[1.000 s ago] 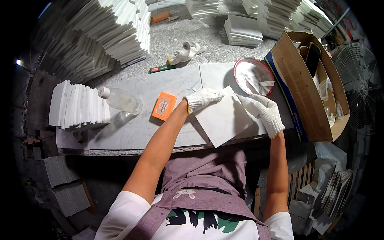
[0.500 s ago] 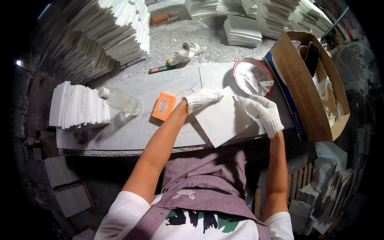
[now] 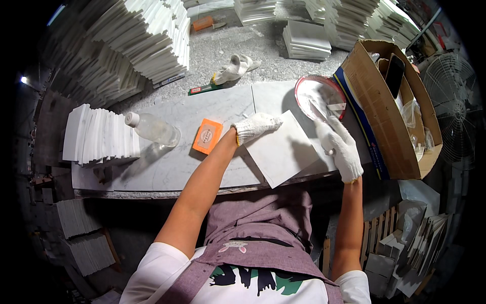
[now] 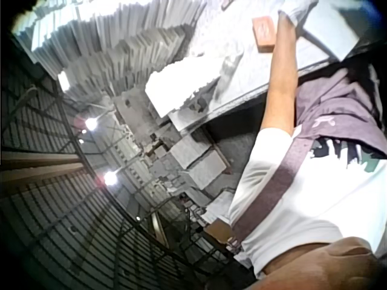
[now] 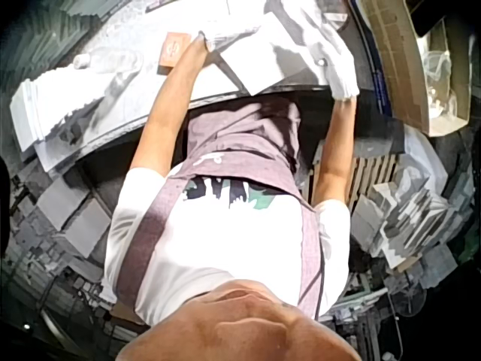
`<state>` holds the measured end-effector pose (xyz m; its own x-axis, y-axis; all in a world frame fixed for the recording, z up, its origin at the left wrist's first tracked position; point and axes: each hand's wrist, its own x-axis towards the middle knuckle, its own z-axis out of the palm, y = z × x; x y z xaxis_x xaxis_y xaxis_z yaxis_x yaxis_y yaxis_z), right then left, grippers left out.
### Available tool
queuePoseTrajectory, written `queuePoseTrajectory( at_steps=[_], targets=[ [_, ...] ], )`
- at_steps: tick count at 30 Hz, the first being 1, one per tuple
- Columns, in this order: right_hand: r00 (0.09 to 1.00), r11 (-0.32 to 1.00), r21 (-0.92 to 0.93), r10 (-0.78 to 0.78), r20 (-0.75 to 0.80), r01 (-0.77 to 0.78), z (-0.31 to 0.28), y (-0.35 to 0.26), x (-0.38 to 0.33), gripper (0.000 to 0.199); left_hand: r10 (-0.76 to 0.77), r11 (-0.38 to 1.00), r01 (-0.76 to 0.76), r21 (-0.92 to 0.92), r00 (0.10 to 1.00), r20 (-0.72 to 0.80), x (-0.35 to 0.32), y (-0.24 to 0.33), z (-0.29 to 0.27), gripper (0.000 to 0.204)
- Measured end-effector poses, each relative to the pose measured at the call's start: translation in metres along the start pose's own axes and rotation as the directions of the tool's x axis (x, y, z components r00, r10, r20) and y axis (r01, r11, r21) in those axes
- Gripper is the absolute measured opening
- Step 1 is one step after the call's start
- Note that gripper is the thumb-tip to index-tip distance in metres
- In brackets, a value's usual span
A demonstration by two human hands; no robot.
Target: The person scrapes the edges of white rectangular tiles with a metal scraper, then places them into a cardboard box. The person repeats this process for multiple tiles, occasionally wiping the scraper on a cloth.
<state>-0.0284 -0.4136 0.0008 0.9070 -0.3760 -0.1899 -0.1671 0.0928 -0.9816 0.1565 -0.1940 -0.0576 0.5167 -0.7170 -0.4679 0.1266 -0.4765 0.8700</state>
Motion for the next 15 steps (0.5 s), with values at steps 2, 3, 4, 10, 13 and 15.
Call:
queuePoseTrajectory(
  at_steps=[2, 3, 4, 10, 13, 15],
  targets=[
    [1.000, 0.940, 0.342, 0.006, -0.020, 0.002, -0.013, 0.016, -0.006, 0.056, -0.002, 1.000, 0.002, -0.001, 1.000, 0.004, 0.000, -0.001, 0.000, 0.032],
    [0.999, 0.866, 0.499, 0.012, -0.030, 0.005, -0.019, 0.020, -0.009, 0.058, 0.009, 1.000, -0.009, 0.006, 1.000, 0.008, 0.000, -0.001, 0.000, 0.032],
    [0.990, 0.837, 0.541, 0.128, -0.051, -0.081, -0.027, 0.020, -0.013, 0.052, 0.020, 1.000, -0.020, 0.013, 1.000, 0.011, -0.001, -0.001, 0.000, 0.033],
    [0.983, 0.885, 0.465, 0.053, -0.176, 0.035, -0.066, 0.049, -0.016, 0.049, 0.079, 0.987, -0.078, 0.137, 0.997, -0.006, -0.010, 0.008, 0.000, 0.043],
    [0.956, 0.977, 0.166, -0.084, -0.281, 0.135, -0.076, 0.059, -0.005, 0.046, 0.045, 0.990, -0.046, 0.131, 0.999, 0.011, -0.008, 0.006, -0.001, 0.043],
    [0.906, 0.971, -0.132, -0.235, -0.353, 0.200, -0.080, 0.064, 0.013, 0.042, 0.029, 0.985, -0.033, 0.169, 0.999, 0.025, -0.007, 0.010, 0.000, 0.044]
  ],
)
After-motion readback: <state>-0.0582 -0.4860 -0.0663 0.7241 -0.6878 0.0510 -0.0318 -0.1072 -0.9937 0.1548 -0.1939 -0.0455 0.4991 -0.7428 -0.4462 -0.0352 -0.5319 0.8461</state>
